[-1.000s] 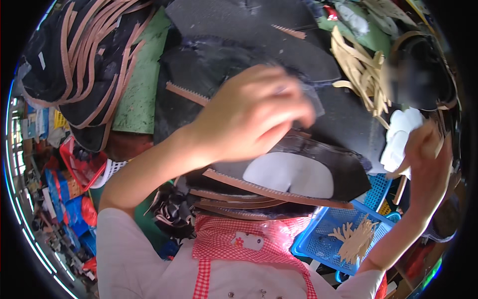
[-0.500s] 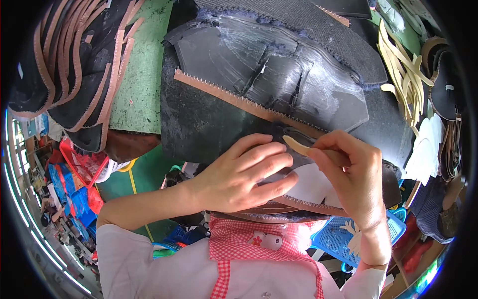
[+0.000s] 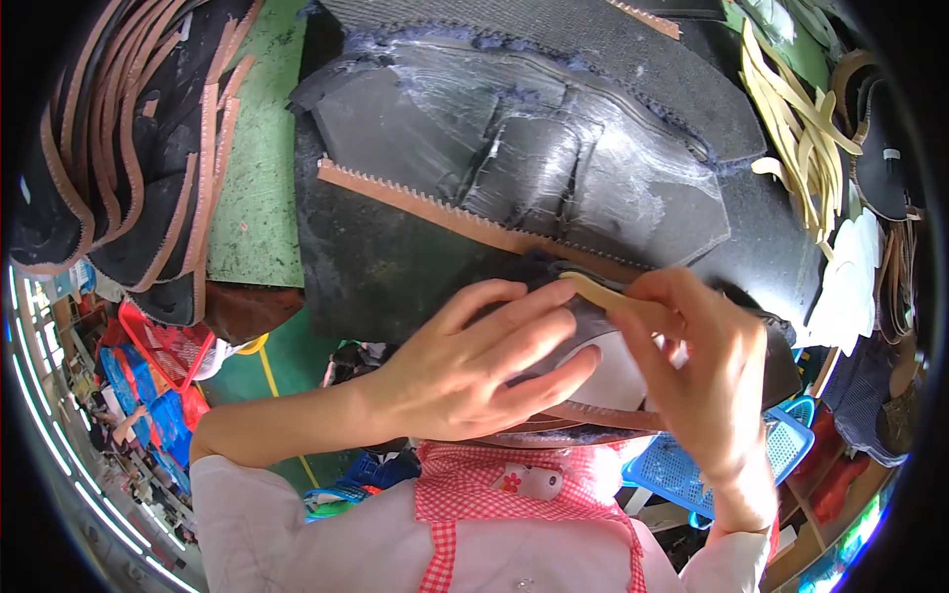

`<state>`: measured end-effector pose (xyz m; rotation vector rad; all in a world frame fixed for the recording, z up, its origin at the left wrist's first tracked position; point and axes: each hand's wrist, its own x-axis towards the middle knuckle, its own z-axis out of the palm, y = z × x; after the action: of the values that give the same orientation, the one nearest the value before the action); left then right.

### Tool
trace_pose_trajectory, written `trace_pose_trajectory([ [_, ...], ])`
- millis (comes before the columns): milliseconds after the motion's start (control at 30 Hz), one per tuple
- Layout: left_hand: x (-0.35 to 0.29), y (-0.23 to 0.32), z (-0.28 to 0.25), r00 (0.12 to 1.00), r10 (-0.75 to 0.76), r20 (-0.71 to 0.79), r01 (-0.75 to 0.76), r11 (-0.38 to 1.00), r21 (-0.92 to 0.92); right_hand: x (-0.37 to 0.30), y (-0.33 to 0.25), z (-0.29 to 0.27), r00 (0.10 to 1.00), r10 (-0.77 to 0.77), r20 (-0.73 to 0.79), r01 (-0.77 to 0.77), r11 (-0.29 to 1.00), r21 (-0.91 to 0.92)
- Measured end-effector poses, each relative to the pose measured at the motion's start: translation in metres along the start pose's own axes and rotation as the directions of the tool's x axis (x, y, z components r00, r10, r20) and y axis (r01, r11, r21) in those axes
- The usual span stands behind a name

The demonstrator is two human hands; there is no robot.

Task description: Manually glue and attach reinforcements or lining to shoe upper components in a factory setting.

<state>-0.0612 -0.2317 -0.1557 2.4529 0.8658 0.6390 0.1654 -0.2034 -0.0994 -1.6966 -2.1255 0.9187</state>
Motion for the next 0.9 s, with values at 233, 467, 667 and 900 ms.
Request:
trace_pose_trajectory([
  [233, 0.004, 0.003, 0.003, 0.995, -0.047, 0.084, 0.032, 0.985, 0.168, -0.033, 0.018, -0.025, 0.944, 0.302, -0.131, -0.287, 0.95, 0.124],
  [467, 0.049, 0.037, -0.005, 0.945, -0.264, 0.192, 0.233, 0.958, 0.168, -0.024, 0.04, -0.022, 0.937, 0.311, -0.162, -0.284, 0.944, 0.165],
  [667, 0.062, 0.049, 0.036, 0.956, -0.031, 0.292, -0.008, 0.991, 0.134, -0.051, 0.069, -0.032, 0.909, 0.365, -0.203, -0.279, 0.892, 0.355],
  [900, 0.068, 0.052, 0.039, 0.968, -0.017, 0.251, -0.036, 0.978, 0.205, -0.06, 0.085, -0.046, 0.816, 0.548, -0.184, -0.374, 0.744, 0.553],
])
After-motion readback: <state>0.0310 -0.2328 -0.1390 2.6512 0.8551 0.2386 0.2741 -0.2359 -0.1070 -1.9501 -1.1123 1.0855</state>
